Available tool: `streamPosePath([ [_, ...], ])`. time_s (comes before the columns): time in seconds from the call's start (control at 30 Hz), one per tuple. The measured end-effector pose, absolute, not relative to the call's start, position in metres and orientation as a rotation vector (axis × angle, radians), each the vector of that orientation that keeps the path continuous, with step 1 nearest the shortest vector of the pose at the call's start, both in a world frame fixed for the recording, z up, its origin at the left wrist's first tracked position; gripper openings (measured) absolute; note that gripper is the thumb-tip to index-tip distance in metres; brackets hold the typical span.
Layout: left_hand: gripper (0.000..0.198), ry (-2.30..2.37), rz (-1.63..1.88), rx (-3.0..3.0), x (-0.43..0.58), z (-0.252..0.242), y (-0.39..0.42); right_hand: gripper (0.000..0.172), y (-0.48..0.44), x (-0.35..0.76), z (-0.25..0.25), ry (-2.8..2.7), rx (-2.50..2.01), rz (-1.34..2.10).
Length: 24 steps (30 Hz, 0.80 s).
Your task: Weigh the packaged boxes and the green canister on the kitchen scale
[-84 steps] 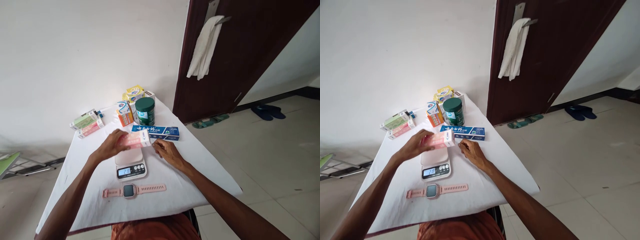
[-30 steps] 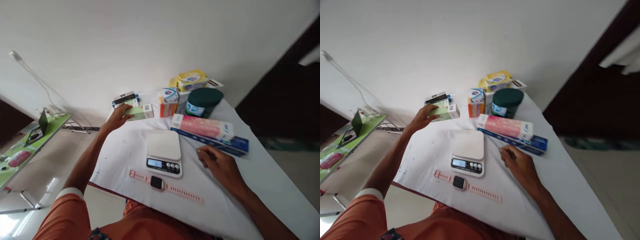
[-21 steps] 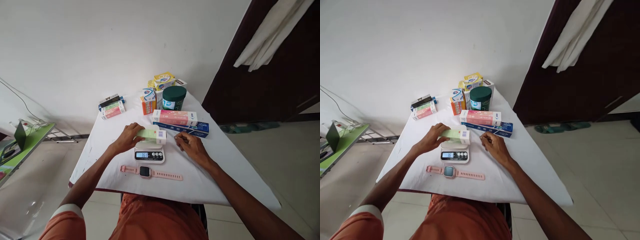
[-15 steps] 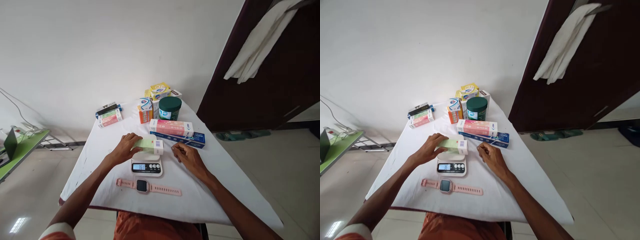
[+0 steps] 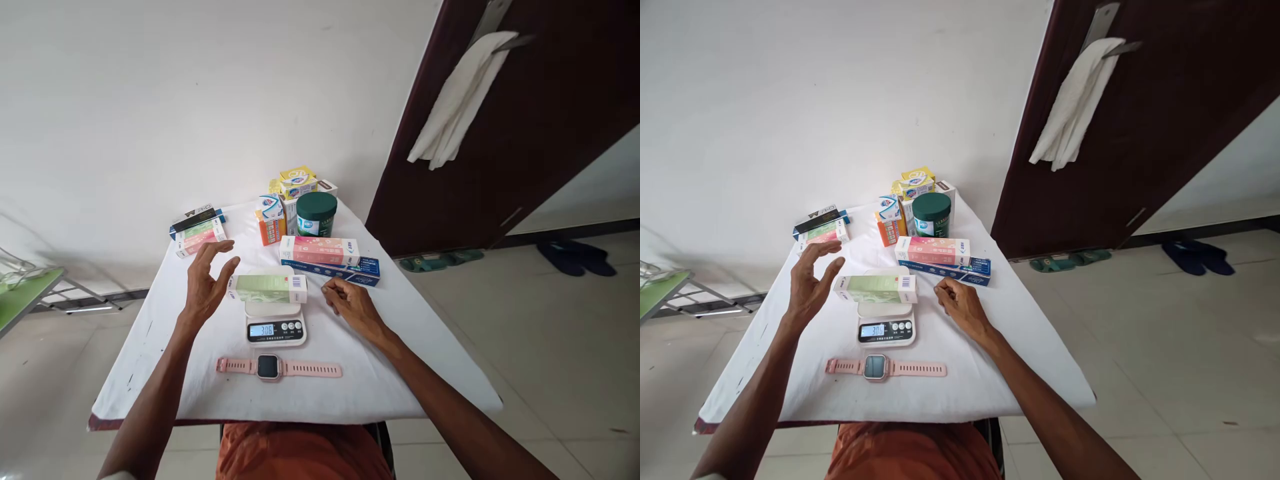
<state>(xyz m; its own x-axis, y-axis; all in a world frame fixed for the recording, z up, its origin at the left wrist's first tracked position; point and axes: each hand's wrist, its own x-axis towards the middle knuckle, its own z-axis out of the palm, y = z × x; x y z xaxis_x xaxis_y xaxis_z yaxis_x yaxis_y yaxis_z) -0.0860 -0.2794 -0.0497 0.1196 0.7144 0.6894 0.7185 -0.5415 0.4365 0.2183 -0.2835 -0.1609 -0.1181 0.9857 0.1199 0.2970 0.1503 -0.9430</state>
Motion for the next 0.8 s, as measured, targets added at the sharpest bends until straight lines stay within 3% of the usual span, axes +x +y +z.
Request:
streamPosePath([
  [0.1,0.029,-1.486,-1.284,-2.456,-0.089,-0.052,-0.281,0.032,-0.283,0.218,-0.160,-1.578,-1.284,1.009],
  [0.27,0.049,-1.474,-0.677,-2.761,-0.089,-0.061,-0.276,0.033,-0.283,0.218,-0.159,-1.589,-1.292,1.009],
  [0.4,0.040,-1.452,-0.451,-2.865,-0.085,-0.069,-0.268,0.031,-0.283,0.219,-0.160,-1.586,-1.292,1.013],
  [0.57,0.024,-1.399,-0.471,-2.982,-0.081,-0.058,-0.261,0.031,-0.282,0.220,-0.162,-1.581,-1.269,0.997],
  [0.8,0.027,-1.184,-0.719,-2.949,-0.025,-0.025,-0.215,0.029,-0.280,0.221,-0.165,-1.591,-1.241,0.985],
])
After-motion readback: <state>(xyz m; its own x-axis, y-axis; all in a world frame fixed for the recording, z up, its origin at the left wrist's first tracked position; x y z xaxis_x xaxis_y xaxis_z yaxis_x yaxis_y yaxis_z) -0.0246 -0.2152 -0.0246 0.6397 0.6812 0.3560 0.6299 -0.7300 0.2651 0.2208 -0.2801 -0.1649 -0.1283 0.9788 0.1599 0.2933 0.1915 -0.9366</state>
